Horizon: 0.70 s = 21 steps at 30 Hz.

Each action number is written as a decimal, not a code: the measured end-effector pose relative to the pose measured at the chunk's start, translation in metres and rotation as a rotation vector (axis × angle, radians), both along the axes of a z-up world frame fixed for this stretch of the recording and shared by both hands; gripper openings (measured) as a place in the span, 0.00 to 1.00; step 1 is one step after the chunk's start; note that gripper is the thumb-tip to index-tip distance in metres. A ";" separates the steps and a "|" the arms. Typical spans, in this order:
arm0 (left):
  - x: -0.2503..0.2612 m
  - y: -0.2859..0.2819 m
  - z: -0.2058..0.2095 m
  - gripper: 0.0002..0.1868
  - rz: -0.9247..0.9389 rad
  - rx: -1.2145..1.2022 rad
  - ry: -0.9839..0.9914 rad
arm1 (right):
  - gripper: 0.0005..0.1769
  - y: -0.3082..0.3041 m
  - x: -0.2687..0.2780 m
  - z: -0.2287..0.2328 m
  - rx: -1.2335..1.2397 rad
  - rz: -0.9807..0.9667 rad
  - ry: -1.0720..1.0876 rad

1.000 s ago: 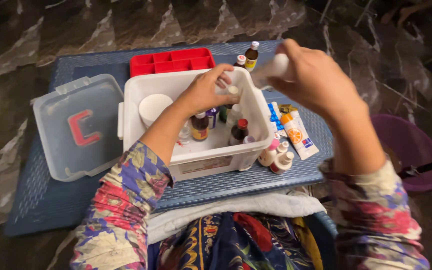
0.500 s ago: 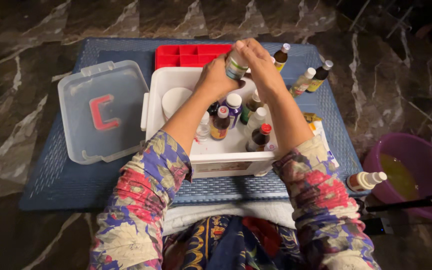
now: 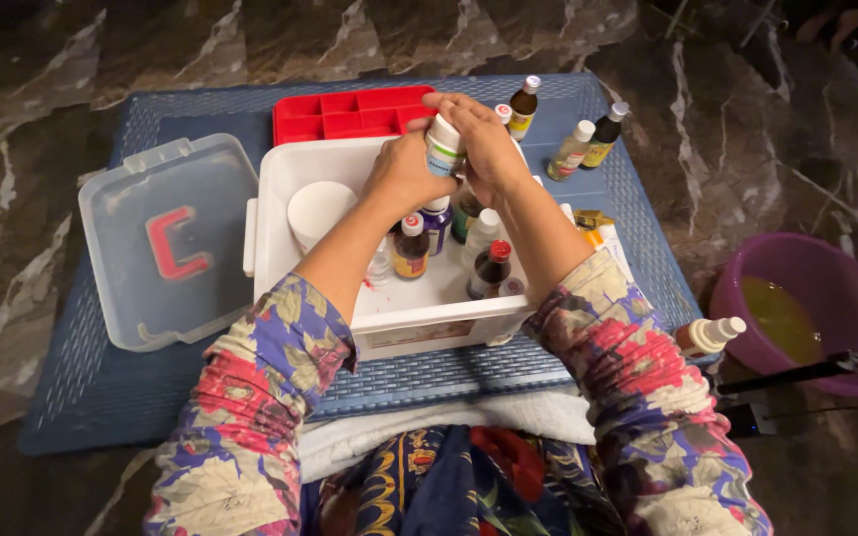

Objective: The person picks up various small bottles from a table and places them into a white plastic container. They handle each bottle individually, sometimes unscrewing and resealing the caps before arranging them inside the container.

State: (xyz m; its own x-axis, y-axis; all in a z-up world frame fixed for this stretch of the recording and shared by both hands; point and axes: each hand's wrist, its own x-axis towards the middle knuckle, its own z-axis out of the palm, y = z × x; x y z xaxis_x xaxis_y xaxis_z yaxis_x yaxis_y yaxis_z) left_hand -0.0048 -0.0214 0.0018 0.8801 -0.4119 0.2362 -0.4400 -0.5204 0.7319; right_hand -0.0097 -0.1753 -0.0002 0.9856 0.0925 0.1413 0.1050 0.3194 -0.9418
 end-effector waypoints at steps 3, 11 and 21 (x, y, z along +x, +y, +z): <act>-0.003 0.000 -0.001 0.36 -0.042 -0.128 -0.098 | 0.20 -0.006 0.004 -0.003 0.030 -0.022 0.034; 0.004 -0.007 0.000 0.28 0.074 -0.017 -0.042 | 0.24 -0.002 -0.008 0.018 0.118 -0.001 0.026; 0.001 0.002 0.005 0.27 0.019 -0.065 -0.077 | 0.29 -0.002 -0.018 0.024 0.141 0.063 -0.047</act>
State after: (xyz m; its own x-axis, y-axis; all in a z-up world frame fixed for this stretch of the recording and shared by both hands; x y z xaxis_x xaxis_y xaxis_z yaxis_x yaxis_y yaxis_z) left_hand -0.0039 -0.0198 0.0065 0.8658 -0.3770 0.3290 -0.4867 -0.4819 0.7287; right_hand -0.0272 -0.1773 0.0241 0.9705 0.1303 0.2029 0.1231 0.4555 -0.8817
